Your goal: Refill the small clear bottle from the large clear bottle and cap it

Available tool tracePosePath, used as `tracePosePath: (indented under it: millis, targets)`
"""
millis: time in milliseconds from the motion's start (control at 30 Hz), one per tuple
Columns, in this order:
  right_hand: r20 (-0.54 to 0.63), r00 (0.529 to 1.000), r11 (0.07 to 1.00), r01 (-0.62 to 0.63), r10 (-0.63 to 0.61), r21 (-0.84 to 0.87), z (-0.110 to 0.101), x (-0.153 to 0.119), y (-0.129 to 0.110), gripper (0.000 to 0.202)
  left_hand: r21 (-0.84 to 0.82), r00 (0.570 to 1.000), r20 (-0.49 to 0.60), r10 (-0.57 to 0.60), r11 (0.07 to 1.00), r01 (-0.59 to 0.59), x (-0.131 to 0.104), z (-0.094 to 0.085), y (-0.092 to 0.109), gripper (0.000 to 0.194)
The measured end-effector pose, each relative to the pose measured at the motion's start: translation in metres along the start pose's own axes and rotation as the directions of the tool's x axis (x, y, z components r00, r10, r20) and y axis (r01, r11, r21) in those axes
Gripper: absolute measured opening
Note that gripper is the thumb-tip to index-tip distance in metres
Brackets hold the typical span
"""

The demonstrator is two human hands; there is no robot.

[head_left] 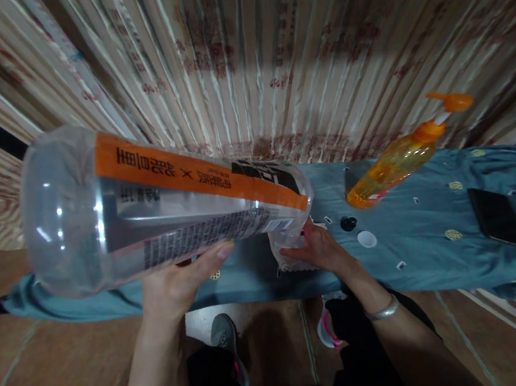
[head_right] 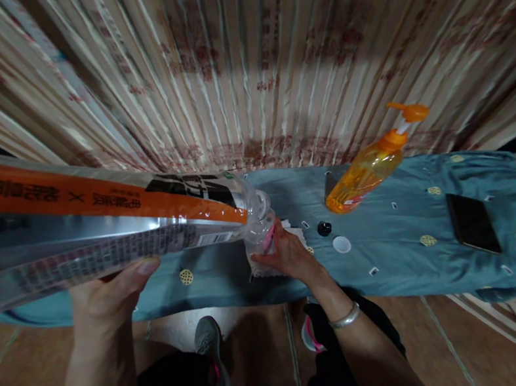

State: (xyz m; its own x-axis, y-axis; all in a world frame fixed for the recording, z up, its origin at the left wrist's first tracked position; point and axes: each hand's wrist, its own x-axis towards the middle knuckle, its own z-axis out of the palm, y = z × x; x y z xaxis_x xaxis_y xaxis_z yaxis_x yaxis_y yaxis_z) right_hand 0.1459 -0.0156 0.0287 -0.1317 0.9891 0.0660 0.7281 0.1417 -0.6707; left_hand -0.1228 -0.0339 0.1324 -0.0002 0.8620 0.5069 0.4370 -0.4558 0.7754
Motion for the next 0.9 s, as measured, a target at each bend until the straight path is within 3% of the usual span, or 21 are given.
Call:
tracePosePath:
  millis: [100, 367, 500, 733, 900]
  targets:
    - [0.011, 1.0, 1.0, -0.021, 0.021, -0.009, -0.002, 0.0, -0.003, 0.079, -0.082, 0.997, 0.082, -0.014, 0.996, 0.021, -0.002, -0.001, -0.004, 0.012]
    - [0.025, 0.999, 0.999, -0.03, 0.03, 0.009, -0.004, 0.001, -0.007, 0.075, -0.222, 0.997, 0.027, -0.07, 0.972, 0.074, 0.005, 0.005, 0.008, 0.022]
    - [0.048, 0.998, 1.0, -0.027, 0.027, -0.006, -0.006, 0.002, -0.008, 0.063, -0.294, 0.997, 0.001, -0.071, 0.953, 0.069, 0.008, 0.008, 0.017, 0.019]
    - [0.028, 0.998, 0.999, -0.053, 0.053, 0.003, -0.005, 0.001, -0.006, 0.079, -0.541, 0.999, 0.033, -0.026, 0.84, 0.04, 0.019, 0.017, 0.024, 0.026]
    - [0.05, 0.997, 0.998, -0.064, 0.064, 0.002, -0.007, 0.002, -0.009, 0.076, -0.629, 0.995, 0.003, -0.095, 0.774, 0.076, 0.024, 0.018, 0.022, 0.014]
